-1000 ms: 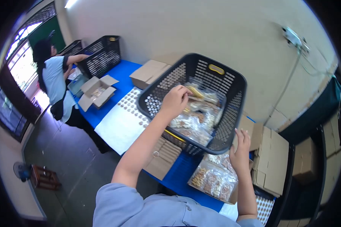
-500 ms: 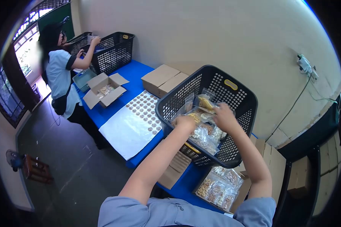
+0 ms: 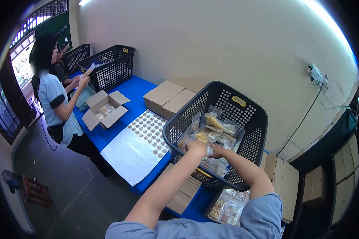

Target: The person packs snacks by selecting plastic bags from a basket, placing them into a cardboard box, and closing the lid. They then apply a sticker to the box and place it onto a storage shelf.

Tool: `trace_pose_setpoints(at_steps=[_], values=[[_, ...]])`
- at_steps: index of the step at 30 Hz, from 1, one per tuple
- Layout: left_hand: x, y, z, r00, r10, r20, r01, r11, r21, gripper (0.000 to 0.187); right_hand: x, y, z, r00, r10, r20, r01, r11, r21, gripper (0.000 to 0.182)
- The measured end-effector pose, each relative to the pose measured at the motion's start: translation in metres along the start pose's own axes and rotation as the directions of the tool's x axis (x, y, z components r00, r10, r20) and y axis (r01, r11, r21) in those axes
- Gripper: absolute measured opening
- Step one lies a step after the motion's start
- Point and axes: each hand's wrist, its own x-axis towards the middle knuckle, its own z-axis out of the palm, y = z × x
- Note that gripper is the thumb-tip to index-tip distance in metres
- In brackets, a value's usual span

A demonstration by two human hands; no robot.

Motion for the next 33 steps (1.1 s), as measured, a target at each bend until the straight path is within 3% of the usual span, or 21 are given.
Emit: trace_pose_setpoints(at_steps=[4, 5, 6, 7, 8, 10, 11, 13, 14, 16, 17, 18, 19, 20, 22, 23, 24, 28, 30, 33], values=[[-0.003, 0.0, -0.004, 0.999, 0.032, -0.009, -0.032, 0.999, -0.012, 0.034, 0.013, 0.011, -0.003, 0.987, 0.022, -0.157, -0.002, 0.992, 0.127, 0.083], [-0.004, 0.001, -0.006, 0.999, 0.037, -0.008, -0.037, 0.999, -0.013, 0.034, 0.007, -0.008, -0.041, 0.994, 0.067, 0.088, -0.089, 0.957, 0.276, 0.067], [-0.005, 0.002, -0.006, 0.999, 0.032, -0.035, -0.032, 0.999, 0.0, 0.03, 0.001, -0.019, -0.063, 0.94, 0.073, 0.332, -0.208, 0.895, 0.394, 0.052], [-0.006, 0.002, -0.006, 0.998, 0.027, -0.062, -0.026, 1.0, 0.012, 0.027, 0.001, -0.018, -0.063, 0.986, 0.039, 0.16, -0.12, 0.837, 0.533, 0.026], [-0.004, 0.002, -0.006, 0.998, 0.032, -0.061, -0.032, 0.999, 0.01, 0.027, 0.0, -0.014, -0.066, 0.986, 0.045, 0.162, -0.125, 0.837, 0.532, 0.026], [0.002, 0.001, -0.007, 0.999, -0.036, 0.004, 0.036, 0.992, -0.122, 0.039, -0.004, -0.02, -0.092, 0.986, -0.017, -0.166, 0.08, 0.922, 0.379, 0.018], [0.002, 0.001, -0.006, 0.999, -0.034, 0.002, 0.034, 0.992, -0.124, 0.039, -0.011, -0.025, -0.106, 0.986, -0.016, -0.166, 0.079, 0.923, 0.376, 0.018], [0.0, 0.002, -0.002, 0.938, -0.184, -0.295, 0.108, 0.96, -0.257, 0.061, -0.044, -0.05, -0.146, 0.905, -0.157, -0.394, 0.233, 0.96, 0.152, 0.013], [-0.002, 0.001, -0.004, 0.938, -0.179, -0.296, 0.103, 0.962, -0.255, 0.061, -0.059, -0.063, -0.163, 0.905, -0.152, -0.396, 0.229, 0.961, 0.153, 0.013], [-0.008, -0.001, -0.006, 0.893, -0.064, -0.446, -0.072, 0.957, -0.282, 0.083, -0.094, -0.088, -0.19, 0.83, -0.294, -0.474, 0.383, 0.918, 0.1, 0.011], [-0.004, -0.001, 0.004, 0.795, -0.026, -0.606, -0.164, 0.952, -0.257, 0.079, -0.111, -0.102, -0.202, 0.832, -0.285, -0.475, 0.376, 0.921, 0.106, 0.011], [-0.005, -0.002, 0.001, 0.8, -0.013, -0.599, -0.171, 0.953, -0.25, 0.079, -0.129, -0.115, -0.212, 0.803, -0.337, -0.491, 0.444, 0.889, 0.116, 0.011], [-0.004, -0.004, -0.006, 0.83, 0.058, -0.554, -0.244, 0.932, -0.268, 0.068, -0.147, -0.126, -0.221, 0.771, -0.38, -0.511, 0.505, 0.854, 0.127, 0.012], [-0.005, -0.005, -0.011, 0.853, 0.139, -0.503, -0.317, 0.904, -0.288, 0.057, -0.164, -0.134, -0.226, 0.778, -0.352, -0.52, 0.486, 0.862, 0.145, 0.012], [-0.002, -0.005, -0.008, 0.722, 0.108, -0.684, -0.431, 0.843, -0.322, 0.027, -0.2, -0.143, -0.228, 0.723, -0.322, -0.61, 0.487, 0.865, 0.12, 0.016], [-0.003, -0.003, -0.01, 0.68, 0.1, -0.727, -0.467, 0.823, -0.324, 0.026, -0.217, -0.142, -0.228, 0.69, -0.288, -0.664, 0.48, 0.869, 0.121, 0.019], [-0.005, -0.002, -0.012, 0.728, 0.053, -0.684, -0.413, 0.83, -0.375, 0.027, -0.236, -0.139, -0.229, 0.654, -0.252, -0.713, 0.469, 0.875, 0.121, 0.022], [-0.012, 0.004, -0.017, 0.766, 0.097, -0.635, -0.407, 0.838, -0.363, 0.038, -0.32, -0.114, -0.225, 0.669, -0.092, -0.737, 0.233, 0.968, 0.09, 0.031], [-0.011, 0.006, -0.02, 0.771, 0.075, -0.632, -0.369, 0.862, -0.347, 0.043, -0.355, -0.101, -0.216, 0.662, -0.015, -0.75, 0.167, 0.978, 0.128, 0.031], [-0.01, 0.005, -0.021, 0.765, 0.039, -0.643, -0.383, 0.83, -0.405, 0.047, -0.402, -0.09, -0.194, 0.65, 0.188, -0.737, -0.056, 0.978, 0.201, 0.033]])
